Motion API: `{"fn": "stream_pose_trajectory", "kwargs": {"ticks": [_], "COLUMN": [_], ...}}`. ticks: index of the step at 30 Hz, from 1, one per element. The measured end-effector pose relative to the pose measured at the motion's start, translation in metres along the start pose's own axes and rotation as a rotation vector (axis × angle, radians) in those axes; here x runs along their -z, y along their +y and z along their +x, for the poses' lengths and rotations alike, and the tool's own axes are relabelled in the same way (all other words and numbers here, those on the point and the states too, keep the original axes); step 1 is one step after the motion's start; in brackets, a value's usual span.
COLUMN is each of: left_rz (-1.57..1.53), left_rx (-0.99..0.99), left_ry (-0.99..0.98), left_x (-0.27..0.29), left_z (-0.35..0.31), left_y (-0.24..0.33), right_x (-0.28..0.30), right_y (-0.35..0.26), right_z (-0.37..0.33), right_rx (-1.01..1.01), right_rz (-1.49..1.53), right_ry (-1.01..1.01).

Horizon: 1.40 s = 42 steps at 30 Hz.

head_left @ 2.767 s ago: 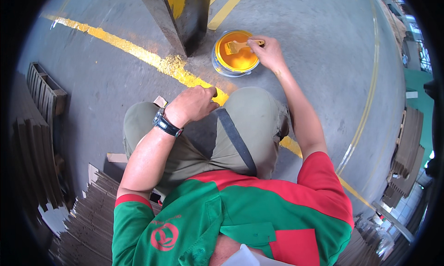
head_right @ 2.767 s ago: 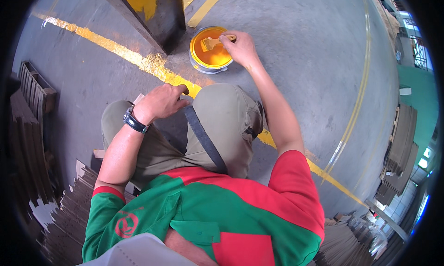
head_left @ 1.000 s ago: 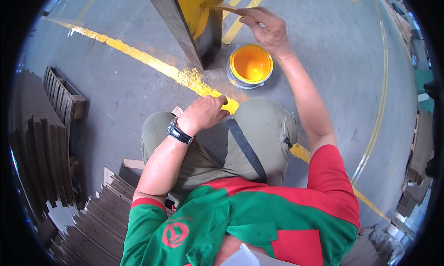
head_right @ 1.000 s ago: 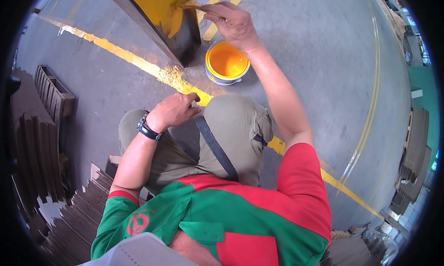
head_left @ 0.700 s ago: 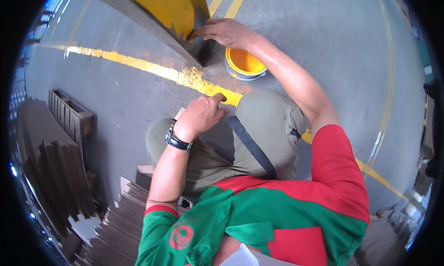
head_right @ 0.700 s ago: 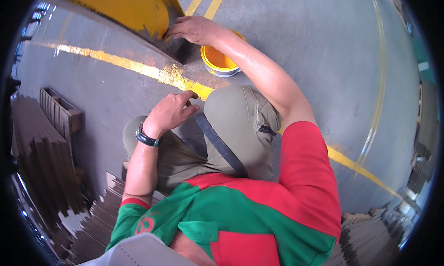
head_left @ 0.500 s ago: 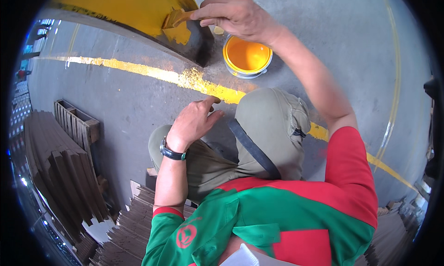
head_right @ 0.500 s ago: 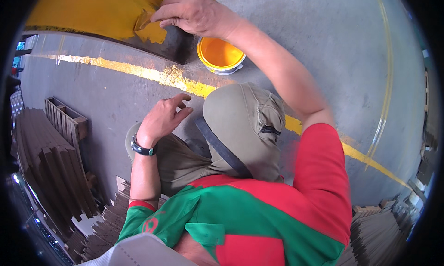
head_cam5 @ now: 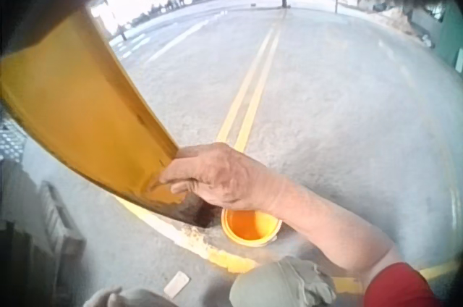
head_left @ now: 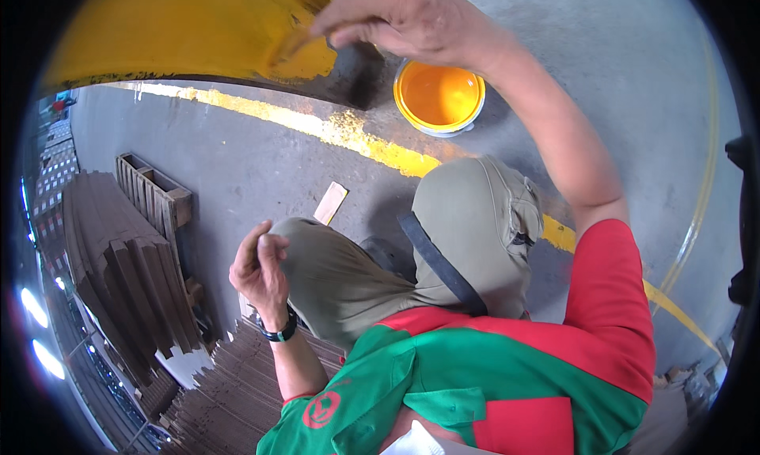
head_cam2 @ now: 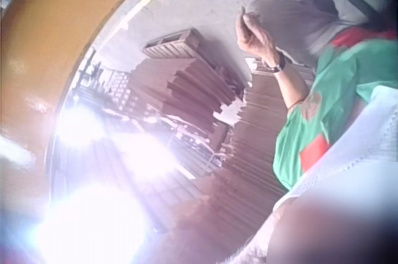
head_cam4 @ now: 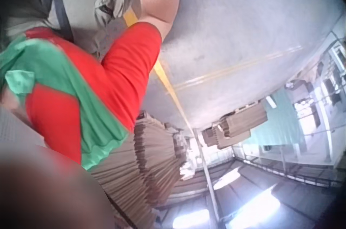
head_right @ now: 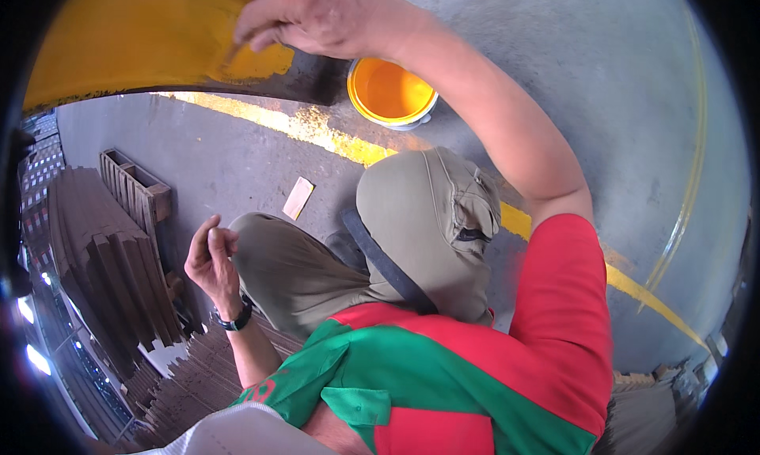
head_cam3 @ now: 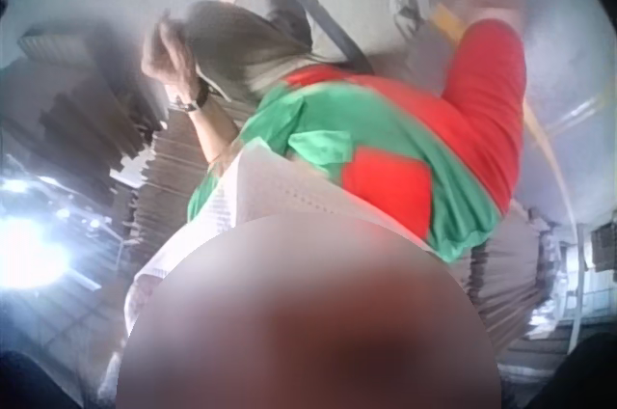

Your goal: The person kneels on the floor and paints a vertical metal pillar yellow using a brush and a paint bucket. They repeatedly dip the brush into the bucket and apply paint to the pillar's surface, working from the bottom upward.

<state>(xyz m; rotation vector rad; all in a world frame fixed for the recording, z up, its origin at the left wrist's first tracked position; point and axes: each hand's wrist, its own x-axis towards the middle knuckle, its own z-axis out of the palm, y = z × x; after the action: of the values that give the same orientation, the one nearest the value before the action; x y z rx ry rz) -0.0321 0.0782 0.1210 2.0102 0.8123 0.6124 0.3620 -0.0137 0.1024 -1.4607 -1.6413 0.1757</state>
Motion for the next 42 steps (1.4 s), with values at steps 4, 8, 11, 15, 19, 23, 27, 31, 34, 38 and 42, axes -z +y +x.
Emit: {"fn": "stream_pose_trajectory", "kwargs": {"ticks": [4,8,11,15,19,23,27,31,34,38,42], "left_rz": [-0.122,0.018,0.025,0.018,0.066,0.113,0.116,0.147,0.131,0.135,0.099], "left_rx": [0.059,0.069,0.059,0.081,0.119,0.116,0.117,0.146,0.149,0.15,0.163], "left_ry": [0.238,0.178,0.191,0.201,0.139,0.123,0.129,0.119,0.119,0.114,0.114], "left_x": [-0.018,-0.021,-0.016,-0.014,-0.02,-0.024,-0.023,-0.025,-0.027,-0.026,-0.024], "left_z": [-0.019,-0.02,-0.022,-0.02,-0.015,-0.013,-0.012,-0.01,-0.009,-0.007,-0.004], "left_y": [-0.015,-0.01,-0.005,-0.005,-0.006,-0.006,-0.006,-0.005,-0.005,-0.004,-0.002], "right_x": [-0.035,-0.047,-0.013,0.001,-0.038,-0.066,-0.081,-0.094,-0.093,-0.055,-0.002], "right_y": [0.01,0.02,0.013,-0.005,-0.006,0.014,0.043,0.063,0.05,0.012,-0.035], "right_z": [0.004,0.024,0.021,0.02,0.019,0.003,-0.019,-0.02,-0.007,0.027,0.072], "right_rx": [-0.093,-0.002,0.131,-0.056,-0.534,-0.879,-0.907,-0.683,-0.491,-0.468,-0.266], "right_rz": [-0.042,0.059,0.179,0.54,0.989,1.205,1.011,0.204,0.167,0.344,0.38], "right_ry": [-0.278,-0.074,0.283,0.492,0.54,0.424,0.35,0.286,0.19,0.242,0.394]}}
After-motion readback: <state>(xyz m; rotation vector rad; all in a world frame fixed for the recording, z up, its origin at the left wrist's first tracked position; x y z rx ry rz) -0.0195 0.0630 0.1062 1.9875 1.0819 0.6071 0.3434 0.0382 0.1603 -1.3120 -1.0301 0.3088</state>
